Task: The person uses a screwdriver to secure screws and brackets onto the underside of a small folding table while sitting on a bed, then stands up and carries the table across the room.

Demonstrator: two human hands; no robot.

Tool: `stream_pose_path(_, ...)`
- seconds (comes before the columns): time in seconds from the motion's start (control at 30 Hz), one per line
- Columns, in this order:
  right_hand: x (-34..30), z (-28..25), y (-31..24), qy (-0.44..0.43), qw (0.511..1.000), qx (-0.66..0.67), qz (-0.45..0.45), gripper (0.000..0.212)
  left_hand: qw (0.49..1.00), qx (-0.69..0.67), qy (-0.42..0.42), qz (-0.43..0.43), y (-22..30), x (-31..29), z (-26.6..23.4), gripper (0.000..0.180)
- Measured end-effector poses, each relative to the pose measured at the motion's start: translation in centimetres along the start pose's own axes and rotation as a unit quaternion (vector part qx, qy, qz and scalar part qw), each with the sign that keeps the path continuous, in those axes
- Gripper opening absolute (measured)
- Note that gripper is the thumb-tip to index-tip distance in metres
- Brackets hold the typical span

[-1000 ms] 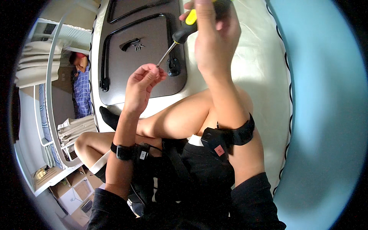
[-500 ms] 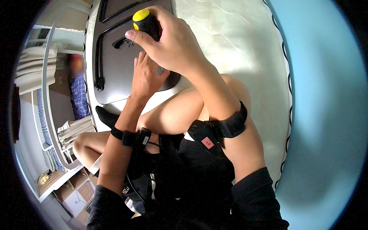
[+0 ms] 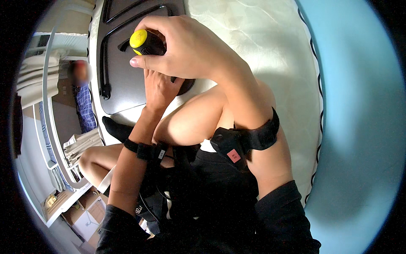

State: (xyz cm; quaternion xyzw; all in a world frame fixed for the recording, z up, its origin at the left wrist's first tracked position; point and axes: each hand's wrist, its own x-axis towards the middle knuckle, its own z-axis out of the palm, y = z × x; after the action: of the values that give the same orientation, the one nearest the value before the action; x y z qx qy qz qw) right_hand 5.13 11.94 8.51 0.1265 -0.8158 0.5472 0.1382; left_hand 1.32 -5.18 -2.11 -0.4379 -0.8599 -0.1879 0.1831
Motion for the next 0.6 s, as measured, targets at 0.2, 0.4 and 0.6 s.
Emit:
stream_pose_path(0.2, 0.0, 0.1, -0.1, -0.04, 0.999, 0.016, 0.007, 0.034, 0.998, -0.023, -0.049, -0.033, -0.4, -1.0, 0.8, 0.03)
stream_pose_path(0.4, -0.3, -0.3, -0.6, -0.087, 0.996, -0.005, 0.015, 0.041, 0.991, -0.095, -0.045, -0.078, -1.3, -2.2, 2.1, 0.032)
stream_pose_path(0.6, -0.2, -0.7, -1.1, 0.002, 0.99, -0.136, 0.036, 0.057, 0.946, -0.3, -0.019, -0.121, -0.2, 0.1, -1.3, 0.028)
